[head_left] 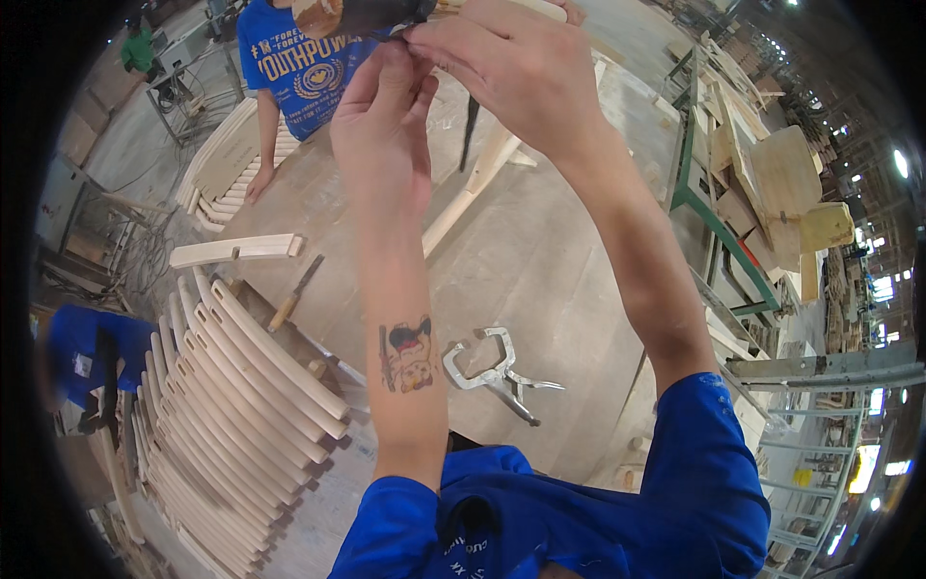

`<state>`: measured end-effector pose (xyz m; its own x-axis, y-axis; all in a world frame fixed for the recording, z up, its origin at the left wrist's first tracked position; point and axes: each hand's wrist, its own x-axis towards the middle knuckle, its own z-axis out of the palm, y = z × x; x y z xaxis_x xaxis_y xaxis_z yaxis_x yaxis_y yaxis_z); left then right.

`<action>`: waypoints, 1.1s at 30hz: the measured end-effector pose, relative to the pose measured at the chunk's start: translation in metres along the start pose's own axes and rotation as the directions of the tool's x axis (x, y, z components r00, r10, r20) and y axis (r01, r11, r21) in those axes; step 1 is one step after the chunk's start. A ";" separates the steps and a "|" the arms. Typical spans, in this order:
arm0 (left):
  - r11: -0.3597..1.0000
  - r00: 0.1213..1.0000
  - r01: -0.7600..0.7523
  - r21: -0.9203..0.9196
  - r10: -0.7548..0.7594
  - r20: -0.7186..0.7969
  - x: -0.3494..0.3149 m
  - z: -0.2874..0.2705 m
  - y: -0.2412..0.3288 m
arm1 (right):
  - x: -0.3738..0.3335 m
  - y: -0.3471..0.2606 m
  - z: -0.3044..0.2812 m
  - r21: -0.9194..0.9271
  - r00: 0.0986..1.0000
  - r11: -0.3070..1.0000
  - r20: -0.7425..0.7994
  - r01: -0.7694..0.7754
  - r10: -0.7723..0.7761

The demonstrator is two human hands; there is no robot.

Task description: The person wraps a black strap around a wooden handle held by a coworker, then secures the strap using a metal clamp. The person adjusts the strap and clamp to ensure the handle is tightly bound.

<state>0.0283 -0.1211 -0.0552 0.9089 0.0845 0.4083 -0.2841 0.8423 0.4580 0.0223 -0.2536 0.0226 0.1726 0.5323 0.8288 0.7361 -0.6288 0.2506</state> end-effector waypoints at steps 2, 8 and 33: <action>0.999 0.997 0.045 -0.007 -0.045 -0.062 -0.007 0.004 0.002 | -0.002 0.002 -0.003 -0.028 0.999 0.999 0.007 0.033 -0.033; 0.944 0.988 -0.093 0.316 0.127 -0.091 -0.014 0.018 0.002 | 0.009 0.004 -0.012 -0.144 0.986 0.975 0.029 0.167 -0.165; 0.982 0.983 -0.169 -0.082 0.174 0.056 0.005 0.016 -0.023 | 0.014 0.000 0.004 0.076 0.990 0.997 -0.138 0.011 -0.001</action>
<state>0.0342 -0.1487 -0.0514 0.8273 0.1998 0.5250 -0.4074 0.8569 0.3158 0.0273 -0.2434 0.0322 0.0801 0.4494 0.8898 0.7855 -0.5780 0.2212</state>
